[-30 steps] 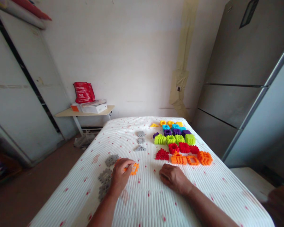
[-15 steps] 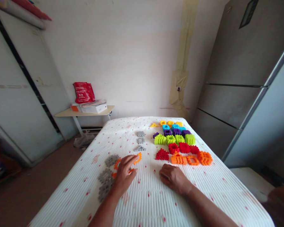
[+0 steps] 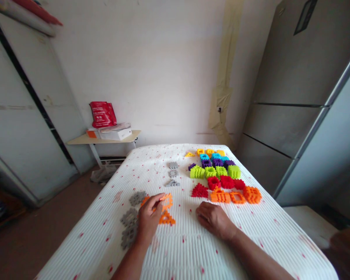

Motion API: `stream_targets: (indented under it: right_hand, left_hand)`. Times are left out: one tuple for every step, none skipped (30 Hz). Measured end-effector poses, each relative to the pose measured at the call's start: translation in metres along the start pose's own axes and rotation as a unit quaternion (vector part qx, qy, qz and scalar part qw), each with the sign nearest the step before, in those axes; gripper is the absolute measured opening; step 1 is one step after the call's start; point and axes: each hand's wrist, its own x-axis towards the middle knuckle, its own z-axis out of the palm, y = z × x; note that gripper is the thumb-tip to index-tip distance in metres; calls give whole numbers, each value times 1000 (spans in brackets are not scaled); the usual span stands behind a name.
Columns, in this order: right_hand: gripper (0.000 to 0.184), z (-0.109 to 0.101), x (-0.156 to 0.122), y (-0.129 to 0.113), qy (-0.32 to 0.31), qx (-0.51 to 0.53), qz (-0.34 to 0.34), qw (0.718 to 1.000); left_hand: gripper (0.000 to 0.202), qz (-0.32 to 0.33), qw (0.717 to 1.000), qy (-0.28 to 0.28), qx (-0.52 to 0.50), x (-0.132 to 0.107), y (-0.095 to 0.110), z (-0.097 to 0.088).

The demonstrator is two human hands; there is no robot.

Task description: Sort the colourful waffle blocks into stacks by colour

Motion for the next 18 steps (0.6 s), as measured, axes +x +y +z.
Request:
stream_targets:
  right_hand:
    - [15, 0, 0, -1, 7, 8, 0, 1000]
    - [15, 0, 0, -1, 16, 16, 0, 1000]
    - [15, 0, 1, -2, 24, 25, 0, 999]
    - [16, 0, 1, -3, 31, 31, 1, 999]
    - [17, 0, 1, -4, 38, 36, 2, 999]
    - [17, 0, 1, -4, 42, 38, 3, 998]
    - [18, 1, 1, -5, 44, 40, 3, 998]
    - [18, 1, 1, -5, 46, 40, 2, 998]
    - [18, 1, 1, -5, 48, 39, 1, 998]
    - [19, 1, 1, -6, 50, 37, -1, 998]
    - [19, 1, 1, -6, 52, 34, -3, 998]
    - [20, 1, 2, -6, 53, 31, -4, 998]
    - [20, 1, 2, -6, 55, 28, -5, 998]
    - [20, 1, 2, -7, 55, 26, -6, 998]
    - [20, 1, 3, -7, 55, 24, -6, 998]
    - [20, 2, 3, -6, 55, 23, -6, 998]
    - [20, 2, 3, -6, 54, 23, -5, 998]
    - [20, 3, 3, -6, 52, 24, -6, 998]
  left_hand:
    - [32, -25, 999, 1, -26, -2, 1, 3]
    - [38, -50, 997, -1, -52, -4, 2, 7]
    - [43, -71, 995, -6, -74, -6, 3, 11]
    - [45, -88, 992, -10, -91, -8, 4, 14]
    - [46, -102, 989, -11, -103, -8, 5, 16]
    - [46, -114, 987, -9, -110, -9, 7, 18]
    - [45, -125, 985, -6, -115, -9, 8, 19]
    - [45, -133, 984, -5, -119, -8, 10, 19]
    - [43, -139, 983, -6, -119, -8, 12, 18]
    - [41, -140, 983, -7, -117, -7, 13, 17]
    - [38, -138, 984, -10, -110, -7, 15, 16]
    - [34, -133, 986, -12, -100, -6, 16, 15]
    - [32, -128, 988, -14, -88, -6, 17, 14]
    - [30, -125, 989, -15, -77, -5, 18, 13]
    - [29, -123, 990, -16, -70, -5, 18, 13]
    - [28, -123, 990, -18, -68, -5, 18, 13]
    - [28, -127, 989, -18, -71, -5, 18, 13]
    - [28, -134, 988, -20, -79, -5, 18, 13]
